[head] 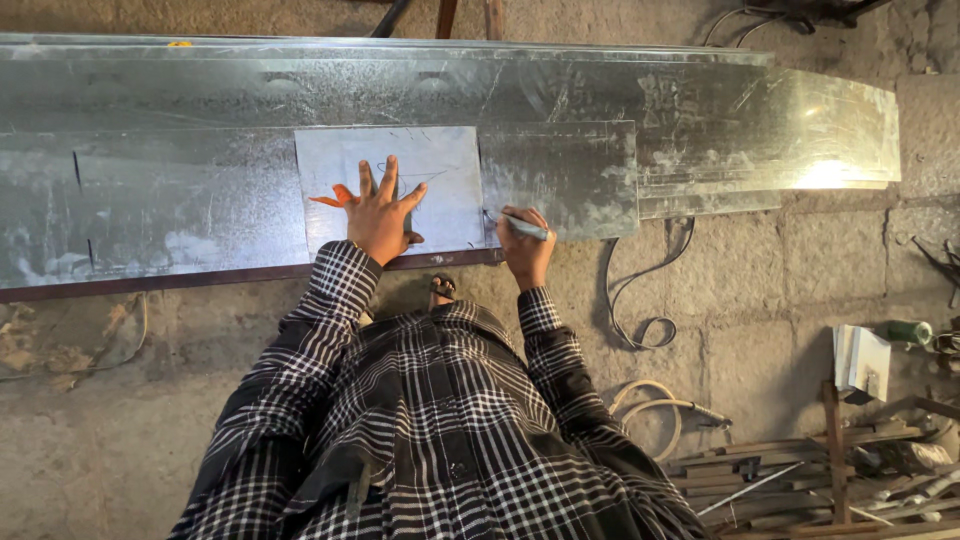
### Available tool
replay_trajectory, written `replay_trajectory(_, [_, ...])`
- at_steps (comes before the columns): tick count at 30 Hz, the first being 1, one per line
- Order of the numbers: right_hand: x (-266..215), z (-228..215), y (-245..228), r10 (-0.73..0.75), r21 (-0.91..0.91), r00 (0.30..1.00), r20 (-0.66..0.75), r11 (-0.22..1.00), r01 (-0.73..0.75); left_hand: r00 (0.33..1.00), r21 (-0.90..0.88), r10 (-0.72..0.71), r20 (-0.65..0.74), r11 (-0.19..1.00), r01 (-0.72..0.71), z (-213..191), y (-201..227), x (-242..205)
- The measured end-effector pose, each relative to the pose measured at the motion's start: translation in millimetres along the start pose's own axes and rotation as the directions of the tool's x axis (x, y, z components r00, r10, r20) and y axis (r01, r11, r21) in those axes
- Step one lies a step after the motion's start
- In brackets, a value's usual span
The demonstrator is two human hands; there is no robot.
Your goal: The person uses a marker to trace a design from a paper template onto a large metal sheet. They hold the template steady with one hand while drawing the outline with the other, then lift the template to reveal the marked metal.
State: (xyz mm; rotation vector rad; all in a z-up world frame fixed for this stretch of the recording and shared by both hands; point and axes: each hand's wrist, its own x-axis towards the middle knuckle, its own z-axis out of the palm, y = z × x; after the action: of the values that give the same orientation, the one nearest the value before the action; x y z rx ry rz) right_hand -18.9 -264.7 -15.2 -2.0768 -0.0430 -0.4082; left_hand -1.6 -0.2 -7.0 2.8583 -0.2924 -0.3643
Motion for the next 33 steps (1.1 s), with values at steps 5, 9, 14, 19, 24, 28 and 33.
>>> replay_trajectory(5, [-1.4, -5.5, 9.7, -0.108, -0.205, 0.984, 0.139, 0.969, 0.135, 1.000, -0.069, -0.003, 0.002, 0.998, 0.003, 4.0, -2.1, -0.5])
replay_trajectory(9, [-7.2, -21.9, 30.9, -0.077, -0.142, 0.962, 0.263, 0.983, 0.117, 0.999, -0.042, -0.018, 0.030, 0.999, 0.020, 0.1, -0.3, -1.2])
replay_trajectory(14, [40.7, 10.3, 59.3, -0.005, 0.133, 0.997, 0.083, 0.991, -0.006, 0.996, -0.008, -0.031, 0.079, 0.999, 0.031, -5.7, 3.1, 1.4])
replay_trajectory(19, [104.6, 44.2, 52.6, 0.070, 0.135, 0.997, 0.007, 0.988, -0.071, 0.997, -0.020, -0.031, 0.068, 0.999, 0.032, -6.8, 3.4, -0.7])
replay_trajectory(24, [116.5, 46.9, 40.4, -0.078, -0.044, 0.997, 0.022, 0.996, 0.079, 0.997, -0.036, -0.041, 0.068, 0.998, 0.044, -10.9, 5.4, 1.5])
replay_trajectory(28, [118.1, 45.1, 37.0, -0.160, -0.108, 0.984, 0.079, 0.980, 0.168, 0.993, -0.055, -0.065, 0.094, 0.996, 0.070, -13.6, 7.8, 0.9])
replay_trajectory(33, [115.9, 41.4, 36.8, -0.218, -0.094, 0.972, 0.086, 0.970, 0.226, 0.994, -0.074, -0.080, 0.069, 0.994, 0.085, -9.2, 8.3, 0.8])
